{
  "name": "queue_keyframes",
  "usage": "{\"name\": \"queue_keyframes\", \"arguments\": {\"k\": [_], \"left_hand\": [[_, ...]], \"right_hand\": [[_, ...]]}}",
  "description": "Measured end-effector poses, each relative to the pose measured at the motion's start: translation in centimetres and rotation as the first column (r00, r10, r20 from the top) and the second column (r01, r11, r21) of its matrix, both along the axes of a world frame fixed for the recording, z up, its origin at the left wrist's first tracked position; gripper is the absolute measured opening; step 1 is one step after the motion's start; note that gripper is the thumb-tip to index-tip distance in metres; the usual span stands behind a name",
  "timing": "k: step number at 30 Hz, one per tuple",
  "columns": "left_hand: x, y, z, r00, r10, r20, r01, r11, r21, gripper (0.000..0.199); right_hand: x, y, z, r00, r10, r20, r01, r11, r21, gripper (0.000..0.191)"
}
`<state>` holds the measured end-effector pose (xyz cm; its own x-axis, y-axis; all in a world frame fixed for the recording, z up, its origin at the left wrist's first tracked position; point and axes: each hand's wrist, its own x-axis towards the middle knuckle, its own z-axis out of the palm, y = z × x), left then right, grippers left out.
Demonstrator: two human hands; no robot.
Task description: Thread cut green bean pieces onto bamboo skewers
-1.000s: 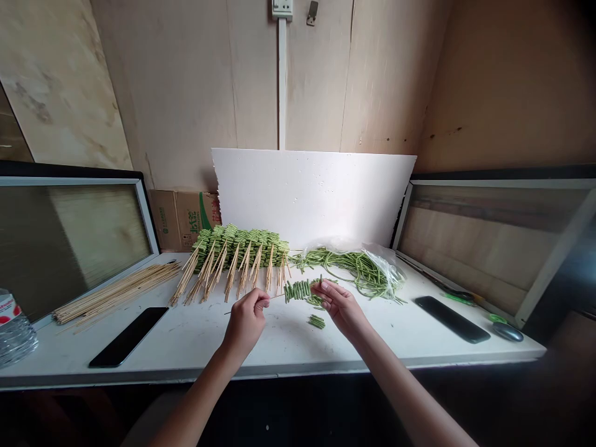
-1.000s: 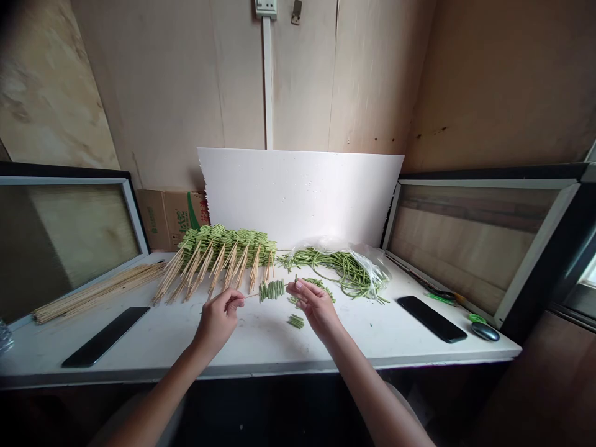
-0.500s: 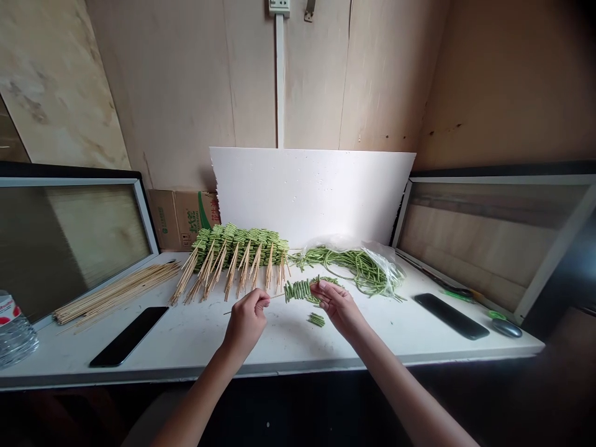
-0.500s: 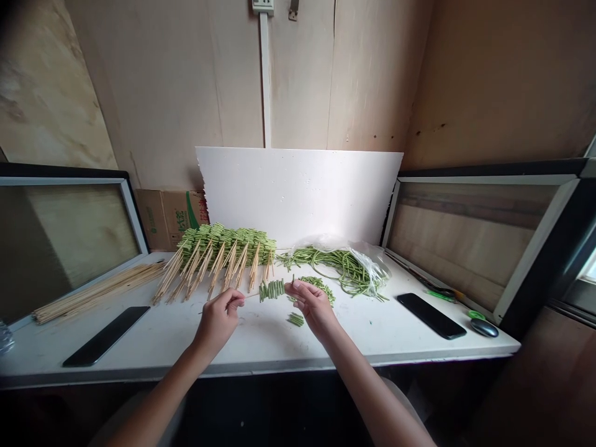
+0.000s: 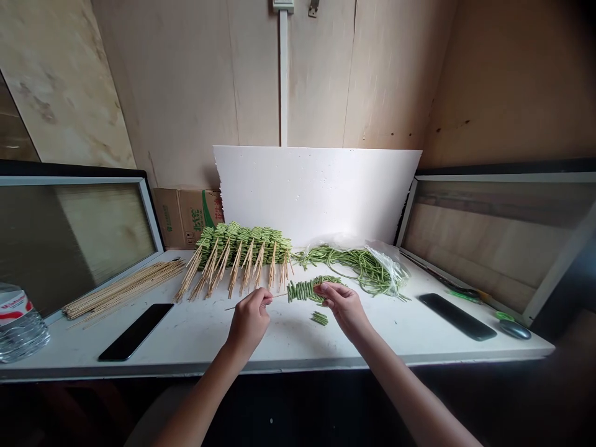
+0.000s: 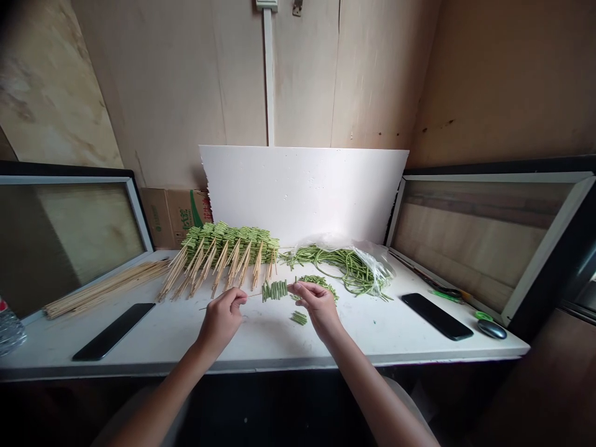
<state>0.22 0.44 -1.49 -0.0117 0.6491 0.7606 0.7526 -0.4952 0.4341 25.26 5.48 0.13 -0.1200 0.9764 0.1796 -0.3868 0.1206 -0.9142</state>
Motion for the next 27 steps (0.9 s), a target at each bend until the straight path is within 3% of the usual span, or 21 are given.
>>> {"name": "queue_keyframes", "arguments": {"k": [10,16,27], "left_hand": [[0.1,-0.2,0.0,0.999,0.0,-0.05,0.003,0.998,0.065,0.033],[-0.2,0.0,0.4,0.999,0.032,0.018,-0.033,0.998,0.061,0.029],[0.3,-0.2,0.9,0.996,0.021,0.081,-0.024,0.999,0.044,0.026]], "right_hand": [[-0.4,-0.8,0.1,0.999,-0.019,0.029,0.018,0.999,0.031,0.027],[-0.5,-1.3,0.7,0.996,-0.054,0.072,0.049,0.996,0.077,0.028],[-0.6,-1.2,1.2,0.998,0.009,-0.068,-0.01,1.0,-0.01,0.029]]}}
